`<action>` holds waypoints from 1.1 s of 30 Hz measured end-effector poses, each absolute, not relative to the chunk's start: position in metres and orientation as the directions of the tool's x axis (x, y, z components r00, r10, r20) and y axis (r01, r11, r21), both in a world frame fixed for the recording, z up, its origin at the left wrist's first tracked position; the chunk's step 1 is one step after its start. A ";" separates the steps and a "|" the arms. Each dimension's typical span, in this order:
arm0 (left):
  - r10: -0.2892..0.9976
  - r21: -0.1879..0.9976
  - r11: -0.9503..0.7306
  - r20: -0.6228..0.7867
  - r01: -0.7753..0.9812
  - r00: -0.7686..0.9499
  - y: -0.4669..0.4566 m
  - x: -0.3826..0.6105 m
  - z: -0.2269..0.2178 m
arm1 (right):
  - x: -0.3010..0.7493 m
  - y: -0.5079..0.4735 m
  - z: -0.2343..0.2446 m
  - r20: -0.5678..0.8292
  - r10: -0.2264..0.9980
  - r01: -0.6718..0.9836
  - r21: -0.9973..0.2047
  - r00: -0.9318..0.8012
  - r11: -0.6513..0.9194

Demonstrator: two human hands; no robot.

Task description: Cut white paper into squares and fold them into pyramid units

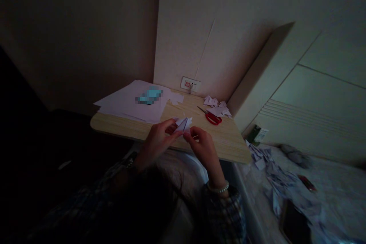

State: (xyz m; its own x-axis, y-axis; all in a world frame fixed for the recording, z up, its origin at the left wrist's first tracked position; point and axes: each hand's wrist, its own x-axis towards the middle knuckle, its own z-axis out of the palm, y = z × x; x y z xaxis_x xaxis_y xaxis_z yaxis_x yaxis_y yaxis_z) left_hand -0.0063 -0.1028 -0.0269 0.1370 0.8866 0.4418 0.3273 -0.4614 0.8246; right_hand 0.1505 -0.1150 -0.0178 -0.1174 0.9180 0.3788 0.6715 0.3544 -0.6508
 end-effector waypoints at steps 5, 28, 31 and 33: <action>0.865 0.738 -0.463 0.497 0.490 0.070 -0.074 -0.023 -0.038 | 0.154 -0.078 -0.036 0.421 0.905 0.789 -0.536 -0.058 0.300; 0.760 0.360 -0.640 0.167 0.679 0.628 0.044 0.014 -0.002 | 0.168 0.038 -0.006 0.023 0.911 0.902 -0.135 -0.411 0.410; 0.797 0.418 -0.584 0.128 0.696 0.591 0.062 0.016 -0.004 | 0.173 0.062 -0.011 -0.035 0.906 0.899 -0.151 -0.421 0.412; 0.813 0.454 -0.553 0.112 0.698 0.571 0.072 0.017 -0.006 | 0.176 0.074 -0.014 -0.043 0.906 0.896 -0.175 -0.422 0.409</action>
State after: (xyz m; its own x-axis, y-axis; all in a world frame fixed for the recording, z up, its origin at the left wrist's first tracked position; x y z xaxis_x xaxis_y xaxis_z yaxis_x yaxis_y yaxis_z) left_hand 0.0173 0.0717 -0.0059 0.5711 0.8131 0.1124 0.6983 -0.5532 0.4543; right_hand 0.1757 0.0744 -0.0144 -0.4219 0.9056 -0.0427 0.8956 0.4090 -0.1748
